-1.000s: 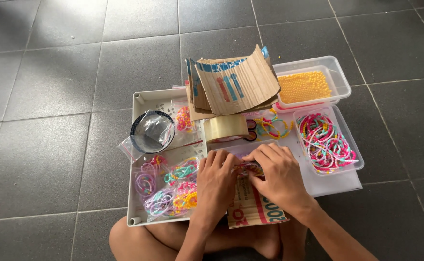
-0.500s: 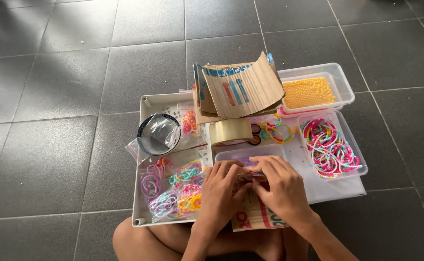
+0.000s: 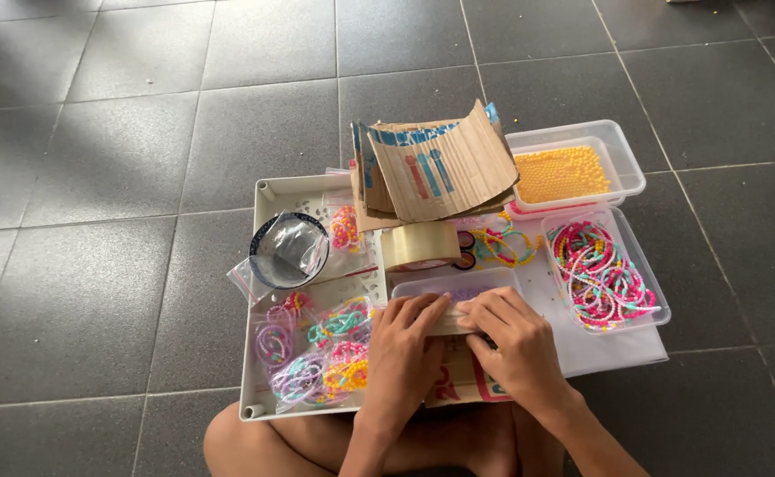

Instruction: Assembling a handicraft by wrapping multiple colorful rubber bands around a cardboard core.

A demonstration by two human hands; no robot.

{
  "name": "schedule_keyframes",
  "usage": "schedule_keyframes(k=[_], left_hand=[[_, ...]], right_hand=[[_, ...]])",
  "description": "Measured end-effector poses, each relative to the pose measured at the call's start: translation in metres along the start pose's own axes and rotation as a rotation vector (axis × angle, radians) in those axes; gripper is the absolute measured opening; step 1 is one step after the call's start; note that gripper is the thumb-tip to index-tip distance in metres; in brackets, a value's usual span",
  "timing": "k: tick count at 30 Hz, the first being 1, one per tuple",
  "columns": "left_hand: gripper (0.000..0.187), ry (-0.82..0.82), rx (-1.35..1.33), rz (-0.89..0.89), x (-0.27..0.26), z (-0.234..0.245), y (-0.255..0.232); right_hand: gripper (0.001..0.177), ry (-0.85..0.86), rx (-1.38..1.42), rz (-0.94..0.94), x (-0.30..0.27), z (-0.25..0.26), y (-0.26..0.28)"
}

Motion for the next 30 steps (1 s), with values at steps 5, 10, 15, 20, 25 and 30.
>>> schedule_keyframes(k=[5, 10, 15, 20, 25, 30], left_hand=[[0.06, 0.028, 0.084, -0.015, -0.004, 0.0, -0.006], [0.067, 0.091, 0.05, -0.031, -0.003, -0.007, -0.008], [0.062, 0.176, -0.078, -0.083, 0.007, -0.002, -0.022], [0.057, 0.238, -0.199, -0.022, 0.006, -0.004, -0.016], [0.035, 0.18, -0.128, -0.068, 0.006, -0.005, -0.01], [0.036, 0.146, -0.088, -0.105, 0.002, -0.004, -0.013]], right_hand=[[0.027, 0.003, 0.036, -0.034, -0.009, -0.005, -0.009], [0.025, 0.056, 0.263, -0.16, -0.014, -0.018, -0.031], [0.026, 0.067, 0.297, -0.196, -0.01, -0.02, -0.035], [0.023, 0.157, 0.283, -0.213, -0.011, -0.027, -0.042], [0.025, 0.182, 0.369, -0.208, -0.008, -0.027, -0.042], [0.031, 0.255, 0.301, -0.216, -0.012, -0.03, -0.043]])
Point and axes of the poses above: each hand's wrist, its own x-axis towards the middle knuckle, its own z-axis out of the back of the hand, y = z × x, the point moved 10 cm from there along x, towards the middle knuckle
